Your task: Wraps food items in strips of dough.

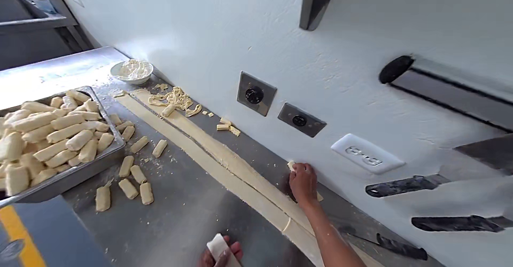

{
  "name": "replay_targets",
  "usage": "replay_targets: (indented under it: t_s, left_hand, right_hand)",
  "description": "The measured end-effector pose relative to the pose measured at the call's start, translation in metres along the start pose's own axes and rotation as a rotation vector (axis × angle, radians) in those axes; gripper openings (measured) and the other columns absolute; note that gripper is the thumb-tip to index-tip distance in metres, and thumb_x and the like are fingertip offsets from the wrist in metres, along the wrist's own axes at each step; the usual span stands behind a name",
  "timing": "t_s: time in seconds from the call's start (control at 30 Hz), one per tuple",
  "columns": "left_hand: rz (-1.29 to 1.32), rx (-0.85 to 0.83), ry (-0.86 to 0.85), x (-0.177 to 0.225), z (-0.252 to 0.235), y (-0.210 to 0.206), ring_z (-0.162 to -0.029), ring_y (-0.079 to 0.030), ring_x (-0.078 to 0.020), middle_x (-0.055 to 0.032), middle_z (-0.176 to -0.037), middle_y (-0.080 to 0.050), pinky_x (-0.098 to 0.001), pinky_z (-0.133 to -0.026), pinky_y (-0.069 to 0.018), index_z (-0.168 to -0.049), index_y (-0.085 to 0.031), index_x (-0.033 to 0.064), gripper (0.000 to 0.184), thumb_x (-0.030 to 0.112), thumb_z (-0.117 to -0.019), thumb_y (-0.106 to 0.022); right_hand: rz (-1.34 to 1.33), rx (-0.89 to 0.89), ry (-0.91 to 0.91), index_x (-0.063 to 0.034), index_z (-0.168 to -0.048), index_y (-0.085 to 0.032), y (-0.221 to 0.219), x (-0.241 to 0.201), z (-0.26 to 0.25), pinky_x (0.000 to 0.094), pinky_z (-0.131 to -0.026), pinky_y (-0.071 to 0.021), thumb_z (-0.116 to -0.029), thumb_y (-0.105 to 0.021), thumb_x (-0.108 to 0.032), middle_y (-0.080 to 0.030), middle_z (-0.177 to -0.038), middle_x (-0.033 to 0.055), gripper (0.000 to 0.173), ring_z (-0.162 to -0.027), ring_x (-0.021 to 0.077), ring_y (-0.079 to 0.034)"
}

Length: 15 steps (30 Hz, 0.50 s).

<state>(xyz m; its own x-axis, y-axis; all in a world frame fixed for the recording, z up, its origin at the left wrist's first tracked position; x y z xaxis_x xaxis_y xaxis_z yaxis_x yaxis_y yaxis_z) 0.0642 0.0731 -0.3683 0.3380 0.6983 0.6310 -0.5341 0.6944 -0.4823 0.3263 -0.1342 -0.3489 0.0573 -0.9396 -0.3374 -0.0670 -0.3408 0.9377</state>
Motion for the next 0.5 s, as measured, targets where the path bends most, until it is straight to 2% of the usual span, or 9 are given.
replay_targets:
  t_s: [0.07,0.13,0.2,0.23,0.33,0.4,0.43,0.5]
  left_hand:
    - [0.024,0.057,0.000,0.004,-0.002,-0.006,-0.092,-0.077,-0.0230,-0.0119,-0.101,-0.077,-0.0366,-0.085,-0.0629,-0.131,-0.047,-0.0027,0.026,-0.002,-0.1059,-0.042]
    - [0.044,0.105,-0.004,0.007,-0.005,-0.007,-0.091,-0.076,-0.0221,-0.0131,-0.101,-0.076,-0.0353,-0.082,-0.0629,-0.127,-0.051,-0.0047,0.025,0.006,-0.1096,-0.037]
    - [0.015,0.118,-0.012,0.009,-0.008,-0.002,-0.094,-0.076,-0.0207,-0.0136,-0.104,-0.076,-0.0342,-0.083,-0.0623,-0.125,-0.054,-0.0059,0.027,0.009,-0.1107,-0.036]
    - [-0.006,0.117,-0.020,0.011,-0.009,0.000,-0.095,-0.075,-0.0205,-0.0140,-0.106,-0.076,-0.0337,-0.083,-0.0621,-0.126,-0.054,-0.0066,0.027,0.008,-0.1100,-0.039]
    - [-0.067,0.124,-0.080,0.013,-0.012,0.003,-0.097,-0.075,-0.0205,-0.0161,-0.110,-0.074,-0.0336,-0.083,-0.0614,-0.130,-0.050,-0.0085,0.026,-0.004,-0.1044,-0.046]
    - [-0.068,0.107,-0.133,0.012,-0.011,0.006,-0.097,-0.075,-0.0225,-0.0176,-0.110,-0.073,-0.0350,-0.086,-0.0613,-0.133,-0.046,-0.0097,0.033,-0.011,-0.1006,-0.048]
    - [-0.066,0.100,-0.147,0.012,-0.011,0.007,-0.096,-0.075,-0.0228,-0.0178,-0.109,-0.073,-0.0353,-0.086,-0.0611,-0.133,-0.046,-0.0101,0.031,-0.009,-0.1018,-0.047]
    - [-0.080,0.108,-0.141,0.014,-0.009,0.009,-0.092,-0.075,-0.0211,-0.0167,-0.106,-0.074,-0.0340,-0.083,-0.0609,-0.129,-0.049,-0.0101,0.026,0.002,-0.1085,-0.039]
  right_hand:
    - [-0.085,0.063,0.081,0.0094,-0.113,-0.069,0.007,-0.001,0.009,0.0624,-0.102,-0.0465,-0.0946,-0.064,-0.001,-0.066,-0.118,0.0328,0.022,-0.117,0.0511,-0.061]
    - [-0.205,0.119,0.161,0.0098,-0.115,-0.068,0.022,-0.013,0.038,0.0625,-0.098,-0.0493,-0.0947,-0.065,0.001,-0.066,-0.115,0.0315,0.023,-0.112,0.0498,-0.063]
    - [-0.333,0.135,0.213,0.0083,-0.117,-0.066,0.035,-0.032,0.092,0.0577,-0.091,-0.0545,-0.0942,-0.067,-0.002,-0.068,-0.112,0.0272,0.024,-0.105,0.0428,-0.067]
    - [-0.402,0.087,0.220,0.0069,-0.118,-0.066,0.037,-0.042,0.126,0.0539,-0.089,-0.0563,-0.0943,-0.068,-0.005,-0.068,-0.111,0.0243,0.027,-0.102,0.0380,-0.068]
    - [-0.606,-0.027,0.243,0.0047,-0.111,-0.070,0.014,-0.076,0.220,0.0412,-0.086,-0.0600,-0.0914,-0.071,-0.010,-0.072,-0.105,0.0178,0.025,-0.096,0.0274,-0.071]
    - [-0.699,0.064,0.257,0.0042,-0.107,-0.071,-0.015,-0.093,0.256,0.0335,-0.083,-0.0601,-0.0843,-0.072,-0.006,-0.072,-0.098,0.0149,0.025,-0.090,0.0231,-0.071]
    - [-0.706,0.123,0.263,0.0040,-0.106,-0.071,-0.027,-0.100,0.264,0.0315,-0.082,-0.0593,-0.0814,-0.071,-0.005,-0.072,-0.097,0.0142,0.026,-0.088,0.0227,-0.071]
    - [-0.689,0.168,0.264,0.0056,-0.109,-0.070,-0.043,-0.109,0.269,0.0354,-0.084,-0.0593,-0.0794,-0.071,-0.001,-0.073,-0.097,0.0154,0.031,-0.089,0.0267,-0.071]
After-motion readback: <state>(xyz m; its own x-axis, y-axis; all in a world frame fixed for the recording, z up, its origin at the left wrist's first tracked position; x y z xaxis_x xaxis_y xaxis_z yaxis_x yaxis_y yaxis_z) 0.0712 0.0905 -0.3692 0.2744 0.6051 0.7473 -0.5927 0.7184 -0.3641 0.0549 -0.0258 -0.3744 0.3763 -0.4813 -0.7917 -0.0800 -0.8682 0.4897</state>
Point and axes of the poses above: each hand's wrist, its own z-axis away from the middle knuckle, its own y-axis out of the back of the hand, x = y × z, the point moved 2 cm from there along -z, towards the middle knuckle
